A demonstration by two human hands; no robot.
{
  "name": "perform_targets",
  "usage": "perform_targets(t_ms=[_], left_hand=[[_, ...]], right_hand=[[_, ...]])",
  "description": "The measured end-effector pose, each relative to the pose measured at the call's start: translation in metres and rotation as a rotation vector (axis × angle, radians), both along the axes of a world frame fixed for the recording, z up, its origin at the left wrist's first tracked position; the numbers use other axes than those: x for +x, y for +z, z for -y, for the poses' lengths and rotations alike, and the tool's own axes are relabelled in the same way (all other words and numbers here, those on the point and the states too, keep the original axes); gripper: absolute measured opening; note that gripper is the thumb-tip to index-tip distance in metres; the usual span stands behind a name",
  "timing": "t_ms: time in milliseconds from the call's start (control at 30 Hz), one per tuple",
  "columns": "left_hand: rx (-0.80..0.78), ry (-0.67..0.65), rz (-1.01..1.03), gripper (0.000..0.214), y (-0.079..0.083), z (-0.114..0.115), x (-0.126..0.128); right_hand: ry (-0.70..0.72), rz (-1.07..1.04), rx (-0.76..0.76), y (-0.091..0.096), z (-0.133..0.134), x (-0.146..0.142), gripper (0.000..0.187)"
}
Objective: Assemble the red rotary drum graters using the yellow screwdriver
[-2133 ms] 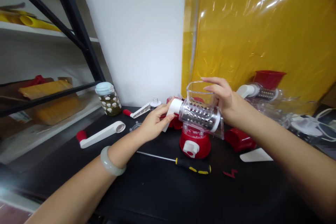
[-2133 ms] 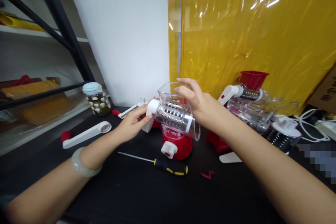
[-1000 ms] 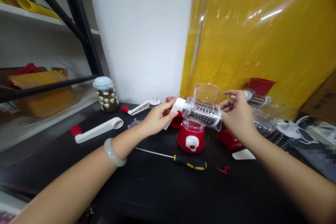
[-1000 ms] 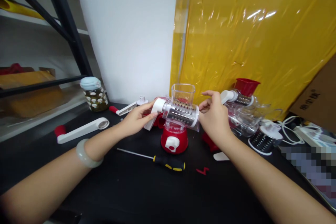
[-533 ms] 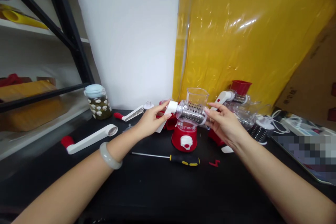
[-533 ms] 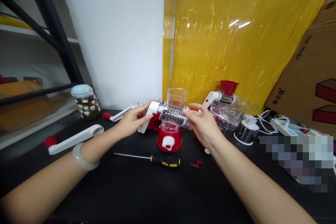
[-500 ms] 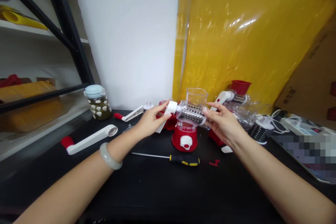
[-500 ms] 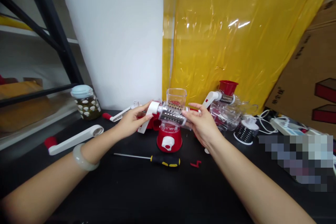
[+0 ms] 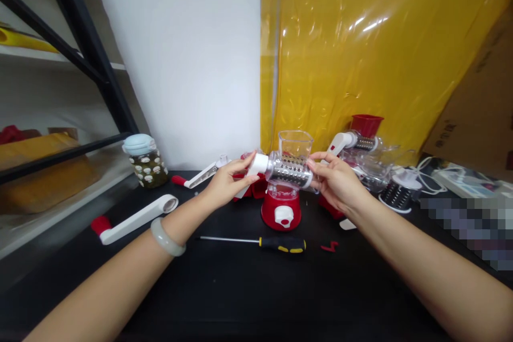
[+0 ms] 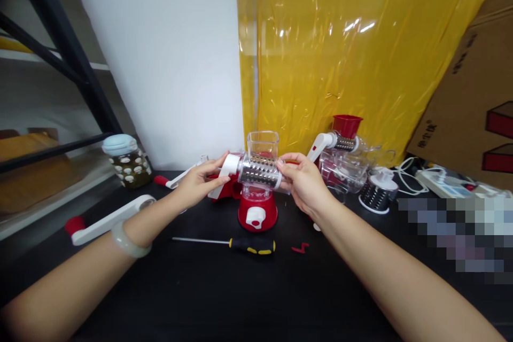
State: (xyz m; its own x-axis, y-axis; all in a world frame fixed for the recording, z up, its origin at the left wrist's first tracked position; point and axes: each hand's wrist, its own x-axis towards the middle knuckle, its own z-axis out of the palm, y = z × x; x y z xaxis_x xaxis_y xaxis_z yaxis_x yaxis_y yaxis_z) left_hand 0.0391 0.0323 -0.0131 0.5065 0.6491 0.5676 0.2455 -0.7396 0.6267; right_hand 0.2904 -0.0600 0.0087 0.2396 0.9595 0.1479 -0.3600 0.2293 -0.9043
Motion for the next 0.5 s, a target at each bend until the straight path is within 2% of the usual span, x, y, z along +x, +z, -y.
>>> perform_targets(t_ms=[200, 500], left_hand=[[-0.027, -0.018, 0.045, 0.067, -0.004, -0.003, 0.0033], [0.243, 0.053, -0.11, 0.061, 0.002, 0.0023, 0.0054]], right_hand=[[-0.015, 0.041, 0.0, 0.0014, -0.0025, -0.0004, 0.045], [-0.017, 0.071, 0.007, -0.0001, -0.0104, 0.0032, 0.038]])
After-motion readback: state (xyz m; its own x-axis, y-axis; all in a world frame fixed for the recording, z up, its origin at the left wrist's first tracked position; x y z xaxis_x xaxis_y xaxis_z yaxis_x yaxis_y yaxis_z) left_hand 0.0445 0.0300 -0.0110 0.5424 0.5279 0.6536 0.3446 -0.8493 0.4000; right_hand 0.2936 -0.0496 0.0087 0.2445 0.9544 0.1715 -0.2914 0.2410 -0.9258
